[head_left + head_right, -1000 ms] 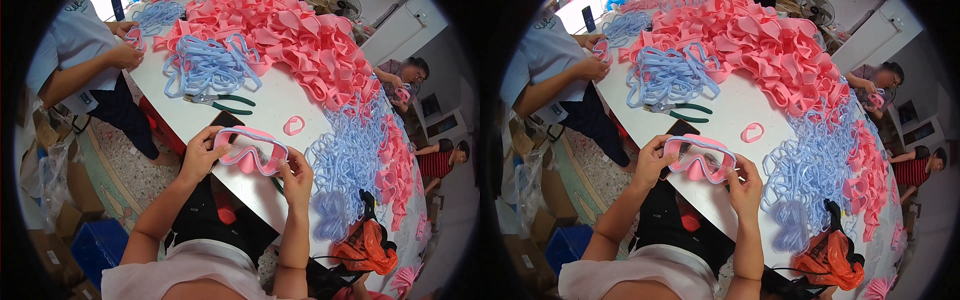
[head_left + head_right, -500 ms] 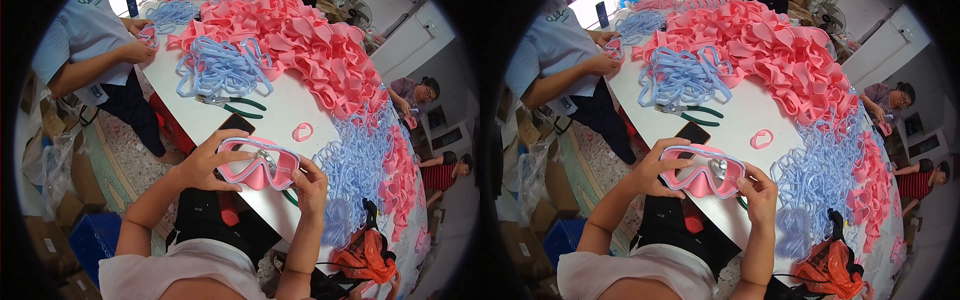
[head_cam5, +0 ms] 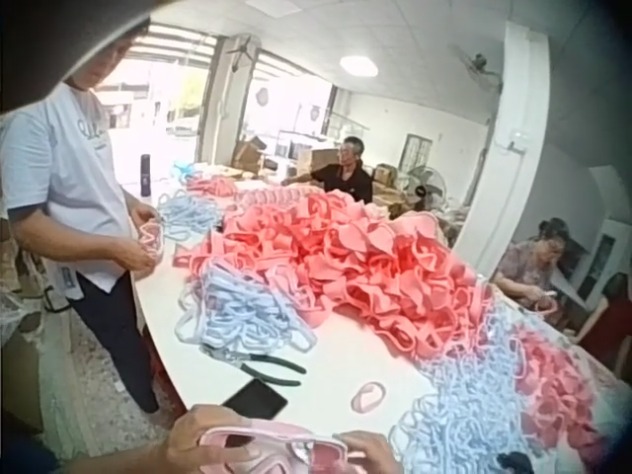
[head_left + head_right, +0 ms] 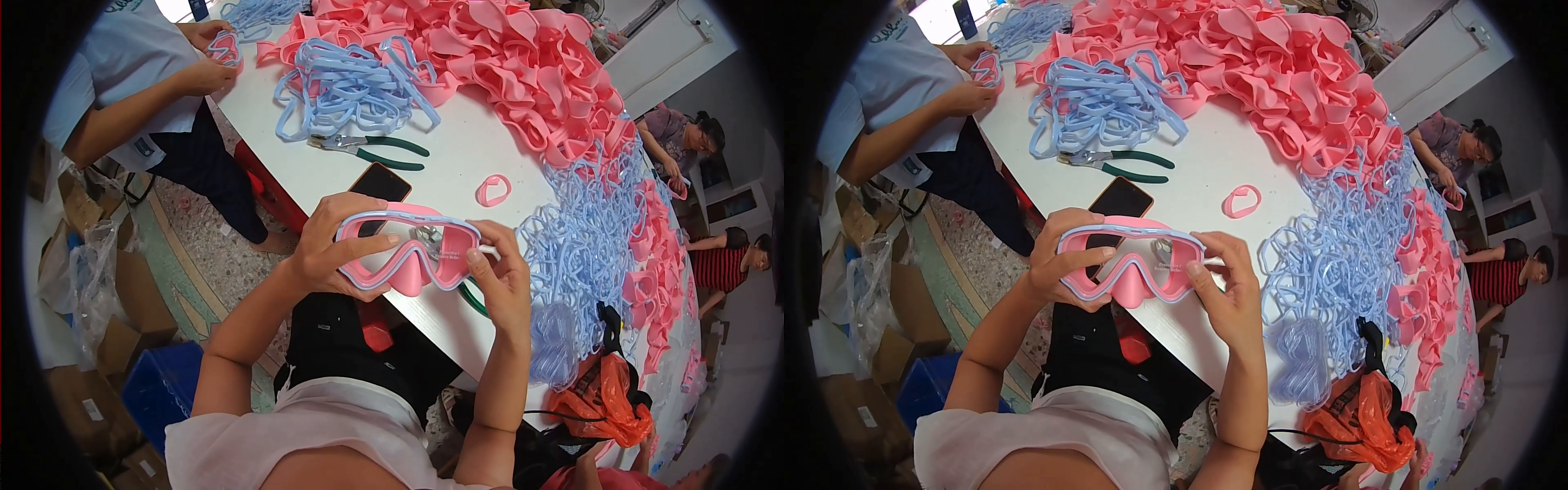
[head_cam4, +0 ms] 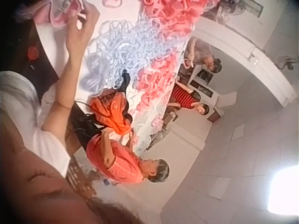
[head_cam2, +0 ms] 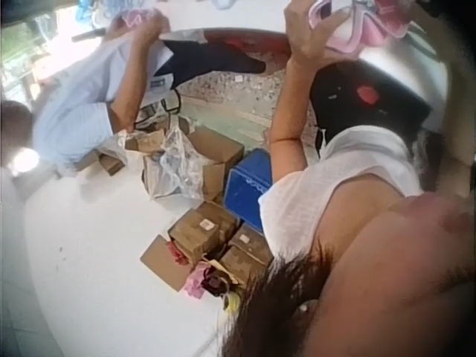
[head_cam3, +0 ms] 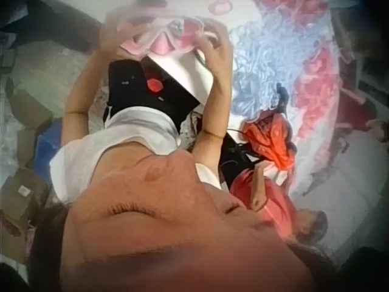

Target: Manually assemble parts of protective goggles, specifically fitting colored frames and straps.

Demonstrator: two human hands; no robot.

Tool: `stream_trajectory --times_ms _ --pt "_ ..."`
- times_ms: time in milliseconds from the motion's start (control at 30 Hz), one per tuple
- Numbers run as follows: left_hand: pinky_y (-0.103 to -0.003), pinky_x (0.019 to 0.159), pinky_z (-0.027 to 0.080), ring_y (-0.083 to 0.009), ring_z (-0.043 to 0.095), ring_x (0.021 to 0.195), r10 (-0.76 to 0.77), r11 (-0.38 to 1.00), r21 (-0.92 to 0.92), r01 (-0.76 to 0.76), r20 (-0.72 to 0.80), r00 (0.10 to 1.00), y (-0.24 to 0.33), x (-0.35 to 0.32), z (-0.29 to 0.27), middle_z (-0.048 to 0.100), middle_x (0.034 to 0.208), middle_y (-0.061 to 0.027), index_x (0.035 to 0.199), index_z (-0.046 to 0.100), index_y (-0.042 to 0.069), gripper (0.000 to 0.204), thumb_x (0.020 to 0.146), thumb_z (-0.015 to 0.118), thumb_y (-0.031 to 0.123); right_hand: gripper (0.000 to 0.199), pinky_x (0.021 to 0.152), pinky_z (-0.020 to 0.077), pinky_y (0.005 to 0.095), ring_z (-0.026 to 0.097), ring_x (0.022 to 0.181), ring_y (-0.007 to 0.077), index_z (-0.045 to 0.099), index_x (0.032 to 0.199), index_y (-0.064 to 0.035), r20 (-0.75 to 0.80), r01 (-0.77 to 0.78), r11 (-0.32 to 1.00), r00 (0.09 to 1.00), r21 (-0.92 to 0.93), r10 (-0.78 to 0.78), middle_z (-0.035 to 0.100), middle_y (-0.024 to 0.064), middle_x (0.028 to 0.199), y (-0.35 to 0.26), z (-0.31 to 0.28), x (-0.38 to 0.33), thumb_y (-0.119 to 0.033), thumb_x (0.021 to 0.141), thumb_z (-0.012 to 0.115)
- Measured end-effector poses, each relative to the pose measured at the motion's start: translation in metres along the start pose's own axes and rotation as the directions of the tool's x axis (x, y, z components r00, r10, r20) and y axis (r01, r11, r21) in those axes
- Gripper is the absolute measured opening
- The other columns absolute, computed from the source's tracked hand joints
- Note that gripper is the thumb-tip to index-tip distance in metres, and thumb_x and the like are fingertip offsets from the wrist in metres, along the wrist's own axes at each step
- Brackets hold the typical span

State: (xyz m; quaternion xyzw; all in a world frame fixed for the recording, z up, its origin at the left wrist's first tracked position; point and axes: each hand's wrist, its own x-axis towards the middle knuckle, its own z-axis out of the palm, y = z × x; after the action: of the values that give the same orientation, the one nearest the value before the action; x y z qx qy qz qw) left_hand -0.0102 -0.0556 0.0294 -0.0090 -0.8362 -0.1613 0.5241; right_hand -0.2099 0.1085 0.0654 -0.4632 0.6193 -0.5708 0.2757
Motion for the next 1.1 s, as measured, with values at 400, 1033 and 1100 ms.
stream_trajectory --times_ms 400,1033,1100 --pt "-0.043 0.099 0.045 -0.0306 0.055 0.117 0.062 0.990 -0.135 -0.034 0.212 0.975 0.006 0.010 0.006 0.056 0.128 -0.0172 0.130 0.056 0.010 0.077 0.064 0.087 0.035 0.015 0.064 0.0442 0.0260 0.054 0.066 0.0127 0.074 0.095 -0.0011 0.192 0.127 0.983 0.976 -0.136 -0.099 0.058 0.0050 0.076 -0.029 0.002 0.023 -0.009 0.082 0.074" --pt "-0.036 0.091 0.052 -0.0180 0.062 0.102 -0.722 -0.508 -0.811 0.290 0.585 0.370 0.056 0.001 0.057 0.063 0.106 -0.0080 0.102 0.060 0.003 0.014 0.089 0.065 0.004 0.019 0.059 0.0407 0.0198 0.051 0.065 0.0042 0.064 0.093 -0.0002 0.015 -0.078 0.990 0.997 -0.116 0.080 0.061 -0.0009 0.073 -0.019 0.015 0.014 -0.010 0.083 0.076" --pt "-0.036 0.090 0.052 -0.0180 0.062 0.101 -0.717 -0.527 -0.802 0.280 0.597 0.361 0.058 0.001 0.054 0.063 0.105 -0.0083 0.100 0.060 0.003 0.012 0.089 0.065 0.002 0.019 0.060 0.0406 0.0196 0.051 0.065 0.0043 0.064 0.092 0.0008 0.020 -0.097 0.995 0.995 -0.003 0.097 0.062 -0.0007 0.071 -0.017 0.016 0.013 -0.010 0.083 0.076"
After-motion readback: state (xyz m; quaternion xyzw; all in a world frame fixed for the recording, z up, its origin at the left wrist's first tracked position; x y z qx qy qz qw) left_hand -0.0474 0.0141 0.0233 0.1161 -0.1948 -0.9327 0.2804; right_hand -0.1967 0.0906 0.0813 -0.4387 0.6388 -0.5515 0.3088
